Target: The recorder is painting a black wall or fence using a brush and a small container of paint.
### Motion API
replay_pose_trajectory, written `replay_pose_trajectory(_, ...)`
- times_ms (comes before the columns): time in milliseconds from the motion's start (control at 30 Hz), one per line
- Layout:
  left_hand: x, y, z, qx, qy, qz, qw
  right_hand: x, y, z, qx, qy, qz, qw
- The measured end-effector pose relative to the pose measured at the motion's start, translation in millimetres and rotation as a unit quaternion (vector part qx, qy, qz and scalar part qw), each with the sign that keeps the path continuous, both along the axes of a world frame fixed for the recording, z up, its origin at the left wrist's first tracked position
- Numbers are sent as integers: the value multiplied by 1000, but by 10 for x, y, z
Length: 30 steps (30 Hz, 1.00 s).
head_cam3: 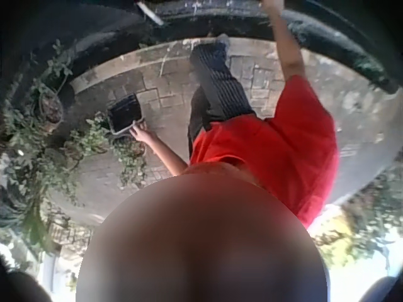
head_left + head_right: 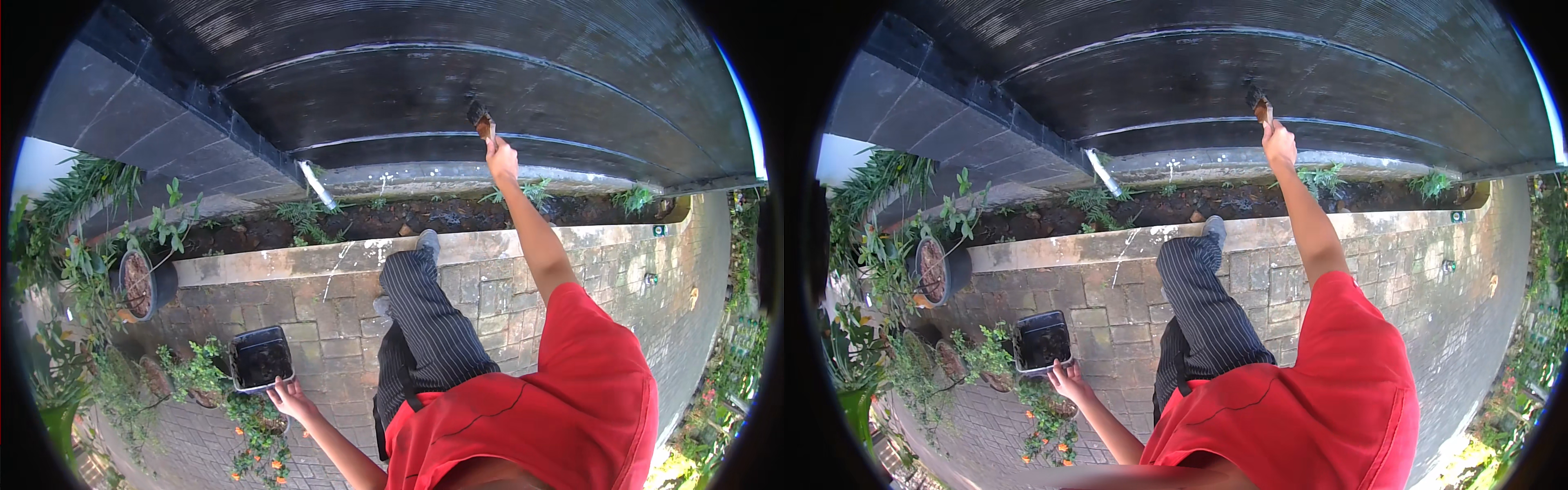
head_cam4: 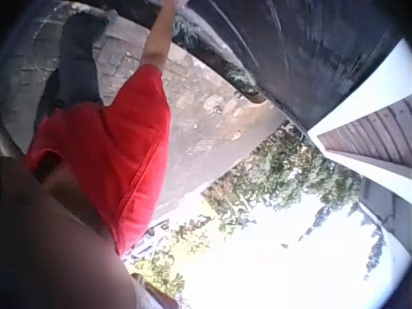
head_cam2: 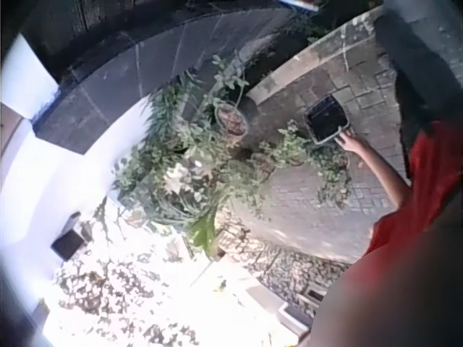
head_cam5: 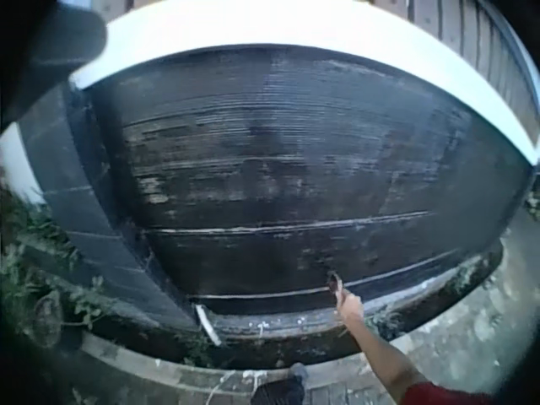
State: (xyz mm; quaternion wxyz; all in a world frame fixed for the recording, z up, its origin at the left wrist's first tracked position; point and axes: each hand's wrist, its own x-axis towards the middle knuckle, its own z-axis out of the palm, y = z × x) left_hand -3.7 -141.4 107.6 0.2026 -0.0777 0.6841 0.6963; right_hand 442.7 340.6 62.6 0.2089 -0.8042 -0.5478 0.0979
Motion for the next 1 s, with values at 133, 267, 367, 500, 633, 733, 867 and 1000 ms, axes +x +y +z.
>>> replay_pose_trajectory(133, 123, 143, -167, 19, -38, 5, 999, -184, -124, -66, -2, 34, 36, 999)
replay_pose_trajectory(267, 152, 314, -140, 32, -43, -26, 998, -688, 71, -69, 61, 88, -65, 992)
replay_pose_trajectory(367, 59, 280, -144, 36, -45, -43, 997, -1311, 164, 81, 86, 153, -112, 978)
replay_pose_trajectory(500, 92, 430, -93, 25, -57, -54, 997, -1892, 370, 111, 112, 196, -109, 968)
replay_pose_trajectory(633, 121, 499, -135, 16, -56, -73, 996, -1829, 128, 187, 7, 169, -2, 986)
replay_pose_trajectory(733, 104, 595, -230, 2, -87, -75, 993, -1845, 139, -6, -35, 130, 115, 984)
replay_pose_trajectory(867, 129, 856, -186, 7, -53, -112, 992, -1716, 95, 125, -23, 125, 118, 985)
replay_pose_trajectory(1000, 100, 871, -202, 5, -66, -140, 988, -1368, 115, 253, -34, 91, 120, 988)
